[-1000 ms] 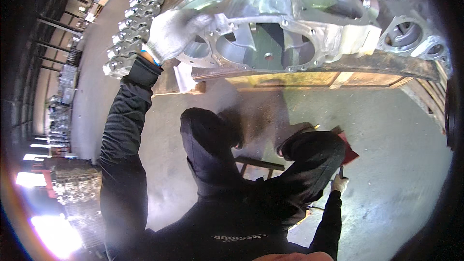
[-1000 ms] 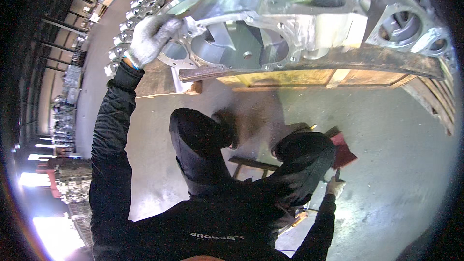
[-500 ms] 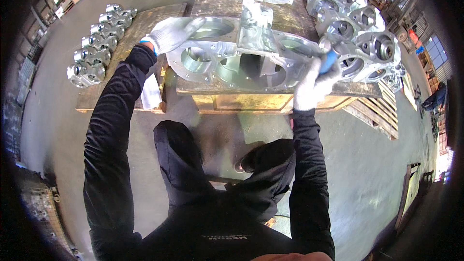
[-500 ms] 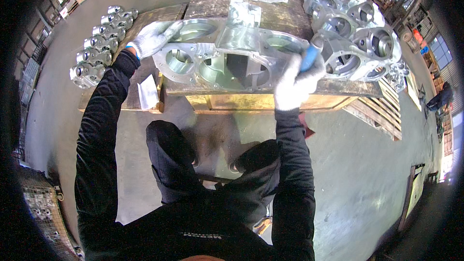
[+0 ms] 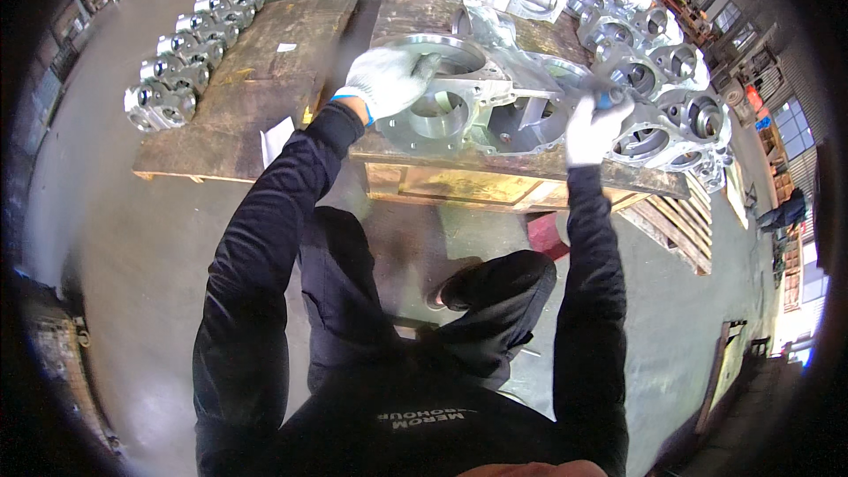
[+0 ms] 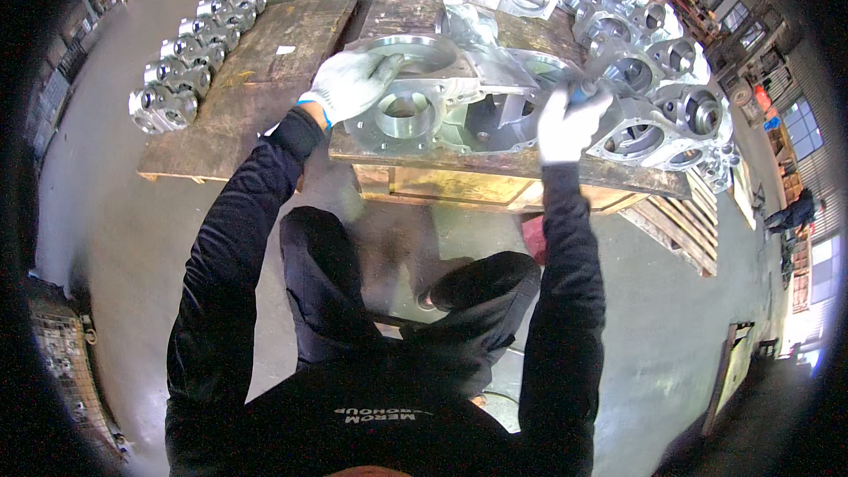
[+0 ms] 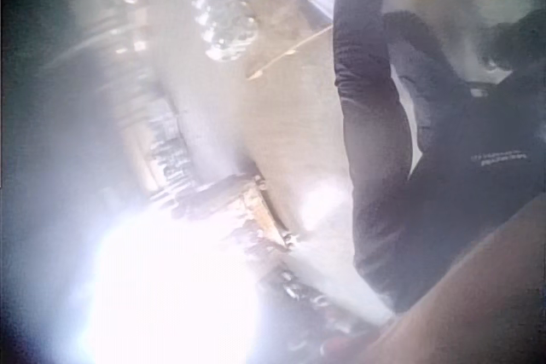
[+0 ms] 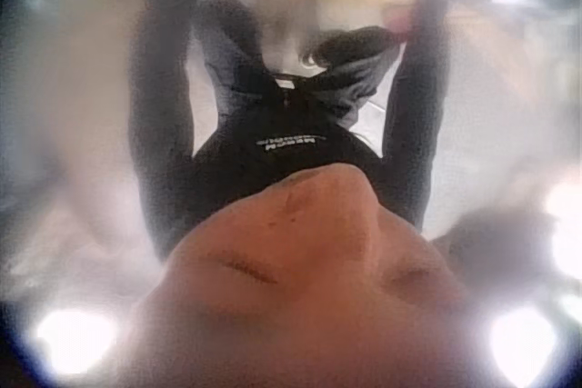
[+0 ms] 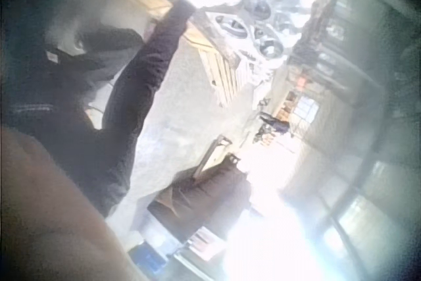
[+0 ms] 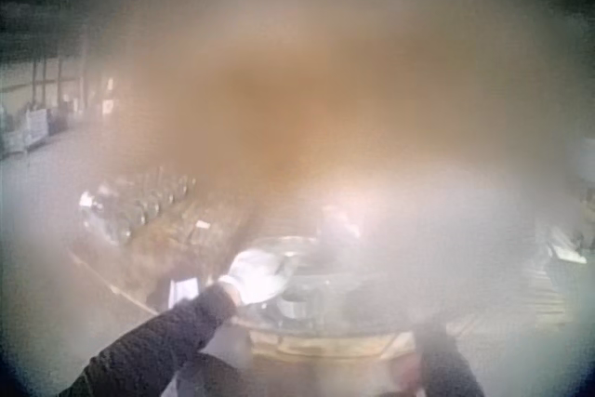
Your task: The person sits at a workbench and deburrs a large aluminum casting using a handheld deburring tool, then smooths the surface with a red abrasive pad. The person rotates the casting to access different edges and faces, then places the finished part on a pallet with other similar parts.
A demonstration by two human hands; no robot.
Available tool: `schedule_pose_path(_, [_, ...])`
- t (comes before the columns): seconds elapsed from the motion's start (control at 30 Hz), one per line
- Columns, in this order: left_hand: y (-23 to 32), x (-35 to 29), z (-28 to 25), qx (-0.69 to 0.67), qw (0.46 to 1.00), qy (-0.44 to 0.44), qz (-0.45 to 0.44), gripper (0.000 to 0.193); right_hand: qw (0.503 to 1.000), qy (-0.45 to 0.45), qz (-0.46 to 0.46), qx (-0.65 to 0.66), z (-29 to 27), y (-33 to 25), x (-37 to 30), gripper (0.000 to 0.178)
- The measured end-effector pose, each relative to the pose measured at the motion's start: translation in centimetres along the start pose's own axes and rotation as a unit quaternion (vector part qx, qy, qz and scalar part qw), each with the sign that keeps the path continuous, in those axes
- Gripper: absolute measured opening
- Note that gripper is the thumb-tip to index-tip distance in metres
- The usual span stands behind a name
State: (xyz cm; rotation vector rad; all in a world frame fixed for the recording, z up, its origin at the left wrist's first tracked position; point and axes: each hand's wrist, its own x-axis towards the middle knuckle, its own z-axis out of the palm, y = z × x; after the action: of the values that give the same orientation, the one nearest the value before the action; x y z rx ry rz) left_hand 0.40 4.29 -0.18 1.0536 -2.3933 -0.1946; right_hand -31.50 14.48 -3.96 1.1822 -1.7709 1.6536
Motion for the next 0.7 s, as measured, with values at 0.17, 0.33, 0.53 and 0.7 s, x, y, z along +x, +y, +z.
schedule_pose_path(0.17, [-0.6, -0.2, 0.5, -0.014, 1.000, 0.025, 0.003, 0.042, 0.941, -0.318, -0.117, -0.017, -4.1, -5.5, -11.1, 0.049])
schedule_pose_path(0.33, [-0.1, -1.6, 0.3, -0.022, 0.999, 0.040, 0.030, 0.040, 0.899, -0.367, -0.189, -0.147, -3.3, -8.0, -13.2, 0.039])
schedule_pose_path(0.53, [1.1, -3.8, 0.9, -0.006, 0.998, 0.042, 0.050, 0.038, 0.890, -0.320, -0.229, -0.229, -3.0, -8.1, -12.8, 0.035])
schedule_pose_path(0.7, [1.9, -5.7, 1.5, 0.003, 0.995, 0.067, 0.079, 0.037, 0.882, -0.350, -0.177, -0.262, -3.8, -8.4, -14.6, 0.037])
